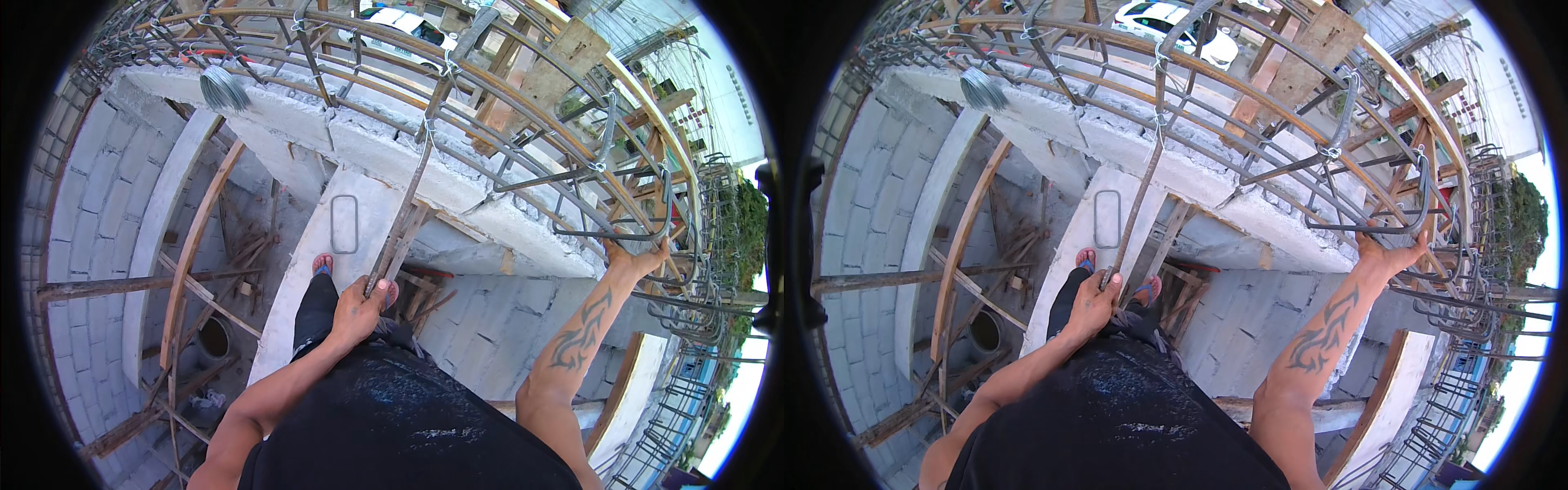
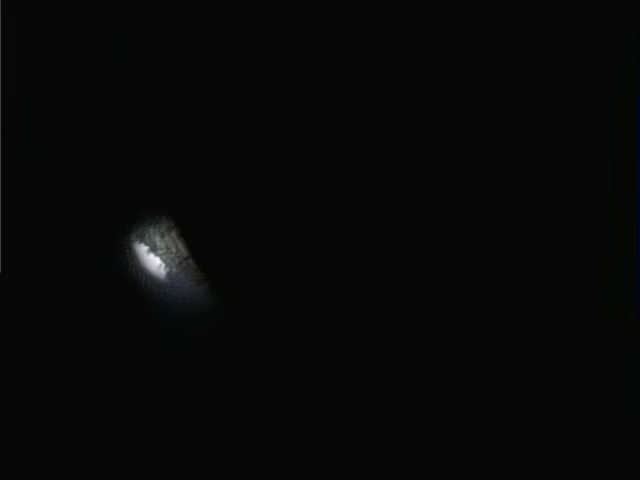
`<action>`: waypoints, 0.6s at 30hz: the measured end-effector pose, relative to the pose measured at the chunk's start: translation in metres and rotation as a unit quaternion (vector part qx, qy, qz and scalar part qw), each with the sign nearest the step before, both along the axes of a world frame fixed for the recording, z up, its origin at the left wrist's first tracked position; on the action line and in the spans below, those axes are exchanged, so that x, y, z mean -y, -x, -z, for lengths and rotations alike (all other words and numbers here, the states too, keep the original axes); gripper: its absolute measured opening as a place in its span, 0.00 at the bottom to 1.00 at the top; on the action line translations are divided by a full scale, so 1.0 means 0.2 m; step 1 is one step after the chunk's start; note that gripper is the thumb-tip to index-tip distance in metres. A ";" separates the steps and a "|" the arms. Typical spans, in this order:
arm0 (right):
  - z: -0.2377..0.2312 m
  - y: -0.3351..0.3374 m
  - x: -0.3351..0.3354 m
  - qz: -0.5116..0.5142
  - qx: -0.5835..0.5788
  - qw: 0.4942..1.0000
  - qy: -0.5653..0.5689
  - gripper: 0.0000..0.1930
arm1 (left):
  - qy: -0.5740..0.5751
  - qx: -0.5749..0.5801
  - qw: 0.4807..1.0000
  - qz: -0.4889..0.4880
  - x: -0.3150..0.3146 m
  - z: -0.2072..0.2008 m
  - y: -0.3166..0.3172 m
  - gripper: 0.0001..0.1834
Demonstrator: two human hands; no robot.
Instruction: The person assembles a metal scaffolding structure on a construction site. They repeatedly connect metal poles using wire ties, securing joints by hand while standing on a wooden plank.
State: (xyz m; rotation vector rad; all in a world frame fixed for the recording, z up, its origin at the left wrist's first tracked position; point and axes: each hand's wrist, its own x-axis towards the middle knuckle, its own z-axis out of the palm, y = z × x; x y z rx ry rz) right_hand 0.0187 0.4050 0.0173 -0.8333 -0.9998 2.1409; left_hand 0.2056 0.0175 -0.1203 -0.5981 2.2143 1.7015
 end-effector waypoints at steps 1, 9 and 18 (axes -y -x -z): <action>0.00 0.00 0.00 0.008 0.003 1.000 0.003 0.36 | 0.005 -0.010 1.000 0.003 -0.01 0.02 -0.01 0.23; -0.01 -0.01 0.05 0.019 0.011 0.999 -0.026 0.37 | -0.339 0.006 0.941 -0.007 -0.13 0.15 0.02 0.24; 0.00 0.00 0.06 0.043 0.020 0.999 -0.002 0.42 | -0.825 0.095 0.525 0.184 -0.01 -0.03 0.01 0.27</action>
